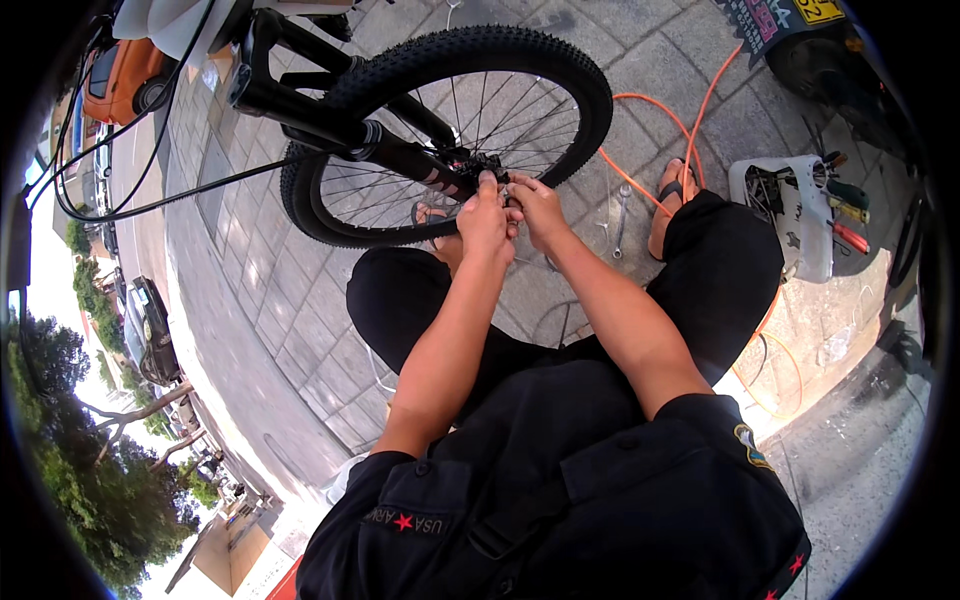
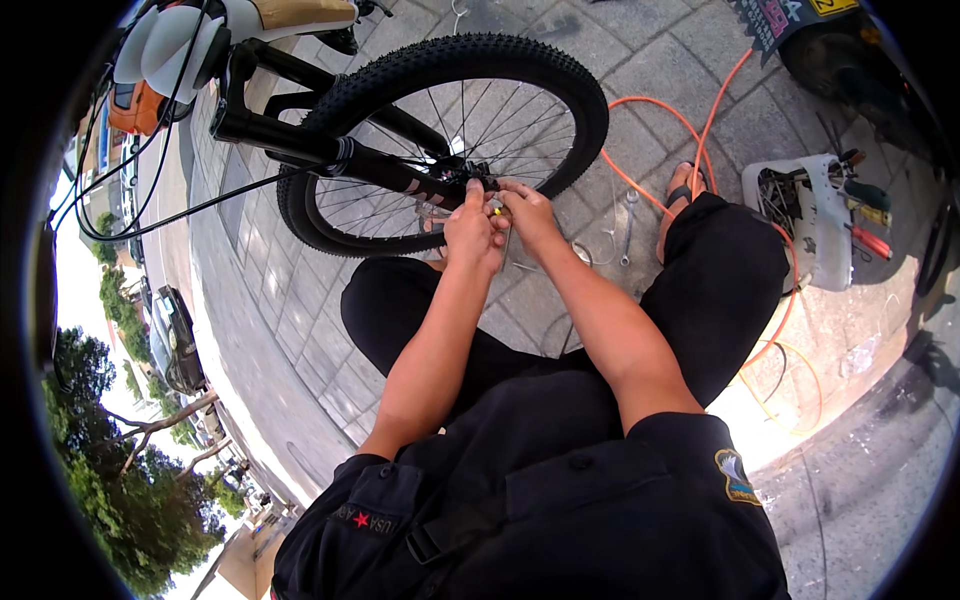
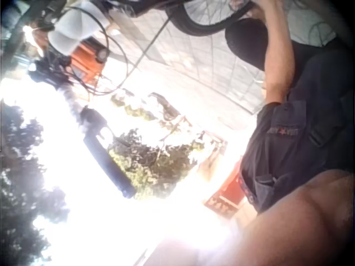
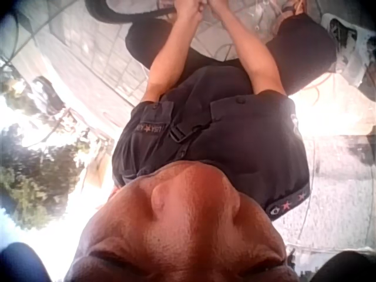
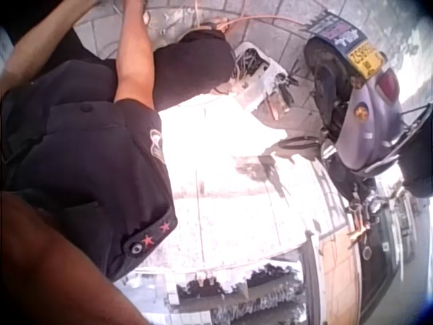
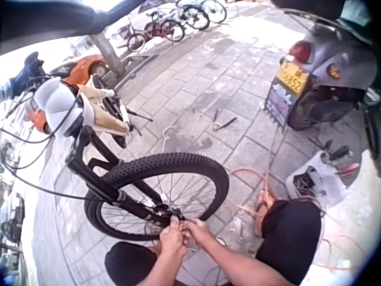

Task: The person sits on the sidewalk and works on the front wheel of a bicycle. They use a wrench to tighten the axle nuts and adjust the wheel alignment within the fork. The person repeatedly spins the wheel to check for wobbles and makes fine adjustments to the axle nuts.

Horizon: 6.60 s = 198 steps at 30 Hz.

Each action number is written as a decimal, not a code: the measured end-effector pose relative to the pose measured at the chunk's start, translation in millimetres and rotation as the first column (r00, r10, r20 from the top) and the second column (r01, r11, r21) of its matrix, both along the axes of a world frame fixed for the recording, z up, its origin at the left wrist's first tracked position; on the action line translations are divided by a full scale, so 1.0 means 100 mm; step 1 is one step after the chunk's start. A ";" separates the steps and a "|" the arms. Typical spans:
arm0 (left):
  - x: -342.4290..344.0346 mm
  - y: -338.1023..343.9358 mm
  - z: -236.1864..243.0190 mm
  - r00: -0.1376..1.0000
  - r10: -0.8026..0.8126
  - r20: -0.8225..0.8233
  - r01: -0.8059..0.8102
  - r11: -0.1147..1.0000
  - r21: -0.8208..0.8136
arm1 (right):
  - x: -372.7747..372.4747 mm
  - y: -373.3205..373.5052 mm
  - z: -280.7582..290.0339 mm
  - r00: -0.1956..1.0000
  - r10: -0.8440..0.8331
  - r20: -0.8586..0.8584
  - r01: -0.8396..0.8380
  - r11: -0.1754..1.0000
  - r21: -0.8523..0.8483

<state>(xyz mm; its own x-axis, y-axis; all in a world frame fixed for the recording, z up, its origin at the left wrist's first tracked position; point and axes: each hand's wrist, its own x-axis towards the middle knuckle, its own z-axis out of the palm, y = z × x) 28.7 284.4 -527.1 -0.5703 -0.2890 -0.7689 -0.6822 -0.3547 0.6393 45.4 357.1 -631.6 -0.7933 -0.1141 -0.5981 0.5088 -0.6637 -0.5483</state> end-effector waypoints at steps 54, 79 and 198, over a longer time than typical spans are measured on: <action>-1.62 -2.33 3.08 0.480 -0.476 -0.737 -0.417 0.616 -0.669 | -0.12 -0.04 0.20 0.906 0.365 -0.216 -0.014 0.534 0.845; -2.57 -2.20 3.63 0.241 -0.773 -0.587 -0.515 0.410 -0.752 | -0.10 -0.05 0.21 0.898 0.405 -0.174 -0.076 0.531 0.844; 0.02 -0.11 -0.13 0.995 -0.099 -0.031 0.095 0.988 -0.126 | -0.38 0.74 0.28 0.802 0.595 0.052 -0.597 0.793 0.121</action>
